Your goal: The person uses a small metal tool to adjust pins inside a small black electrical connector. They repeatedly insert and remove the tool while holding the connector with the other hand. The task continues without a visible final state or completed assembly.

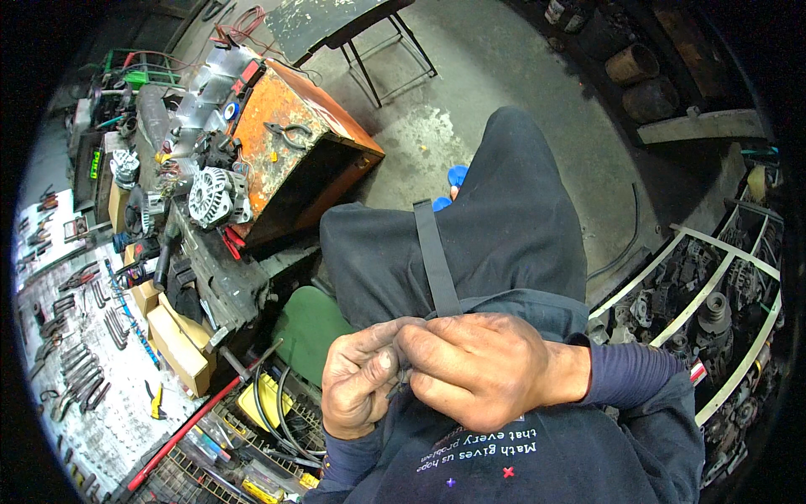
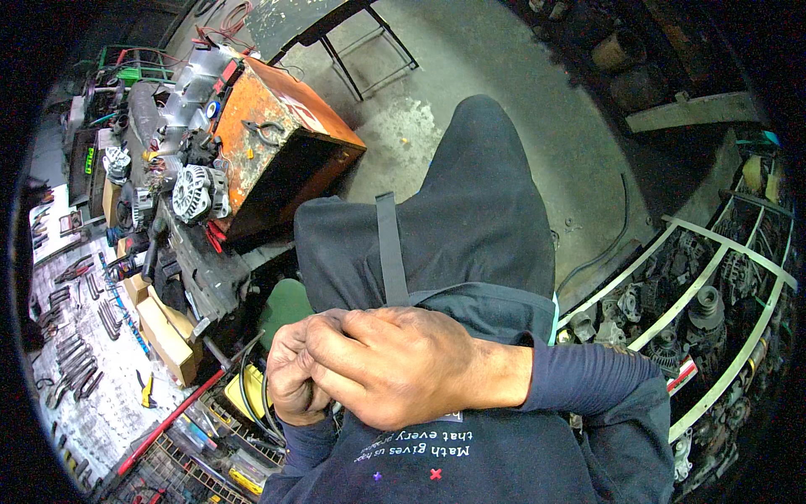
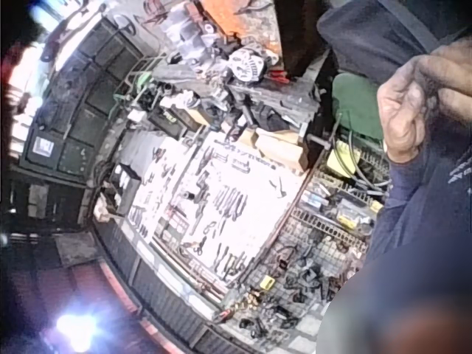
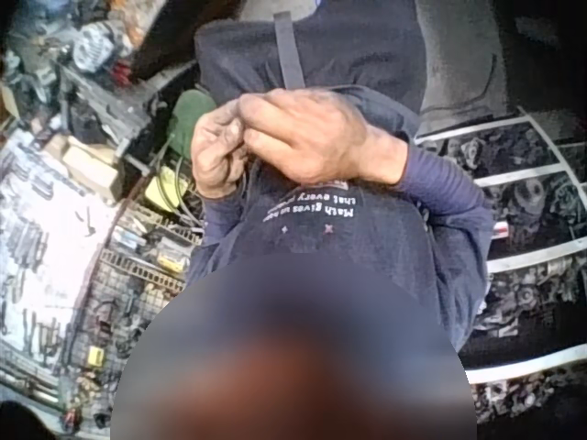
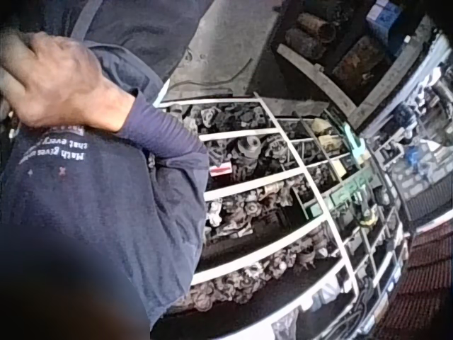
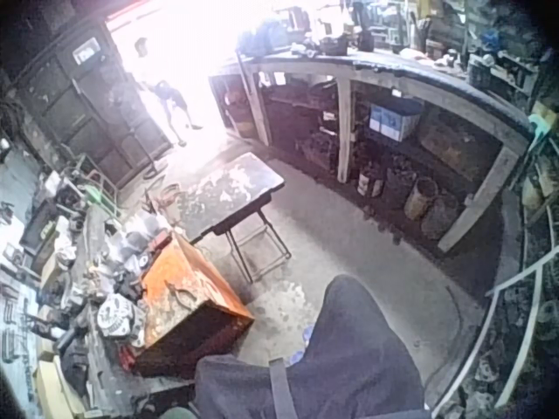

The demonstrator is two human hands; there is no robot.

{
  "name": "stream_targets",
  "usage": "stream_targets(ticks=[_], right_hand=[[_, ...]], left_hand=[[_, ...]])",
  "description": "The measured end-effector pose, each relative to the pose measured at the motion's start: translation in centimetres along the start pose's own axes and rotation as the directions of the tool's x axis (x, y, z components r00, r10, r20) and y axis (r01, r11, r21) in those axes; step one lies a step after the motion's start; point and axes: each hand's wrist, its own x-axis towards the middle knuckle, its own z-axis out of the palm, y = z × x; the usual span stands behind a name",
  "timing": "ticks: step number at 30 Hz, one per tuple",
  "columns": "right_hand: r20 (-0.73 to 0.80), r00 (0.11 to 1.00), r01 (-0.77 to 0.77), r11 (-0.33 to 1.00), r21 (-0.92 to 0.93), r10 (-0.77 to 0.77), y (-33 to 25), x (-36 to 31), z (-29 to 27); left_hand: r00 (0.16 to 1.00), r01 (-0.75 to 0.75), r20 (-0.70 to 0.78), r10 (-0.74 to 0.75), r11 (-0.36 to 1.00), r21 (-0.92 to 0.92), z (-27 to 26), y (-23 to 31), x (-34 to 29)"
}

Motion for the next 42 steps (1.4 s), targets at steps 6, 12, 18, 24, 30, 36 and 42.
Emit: stream_targets(ticks=[6,12,18,24,30,36,42], right_hand=[[0.011,0.989,-0.147,0.988,0.043,0.147,-0.2,0.0,-1.0],[0.01,0.91,-0.402,0.876,0.266,0.414,0.1,0.5,-3.1],[-0.121,0.794,-0.505,0.757,0.414,0.596,1.4,-0.3,-4.8],[-0.077,0.621,-0.633,0.557,0.537,0.78,1.6,0.2,-6.0],[-0.086,0.864,-0.451,0.837,0.31,0.497,3.3,0.7,-5.1],[0.149,0.826,-0.521,0.636,0.57,0.543,3.2,2.3,-4.4],[0.246,0.826,-0.555,0.657,0.511,0.507,3.0,3.2,-4.7]], left_hand=[[0.998,0.054,-0.021,-0.054,0.999,-0.006,-0.1,0.3,-0.1],[0.989,0.149,-0.027,-0.149,0.989,0.005,0.5,0.4,0.2],[0.969,-0.241,0.034,0.246,0.901,0.36,-1.5,6.7,0.7],[0.872,-0.478,0.312,0.377,0.52,0.708,-6.3,13.0,1.6],[0.966,-0.253,0.256,0.031,0.3,0.92,0.1,8.0,7.2],[0.992,0.021,0.099,-0.073,0.894,0.447,0.1,4.5,3.6],[0.982,0.122,0.109,-0.155,0.956,0.268,0.2,3.9,2.3]])
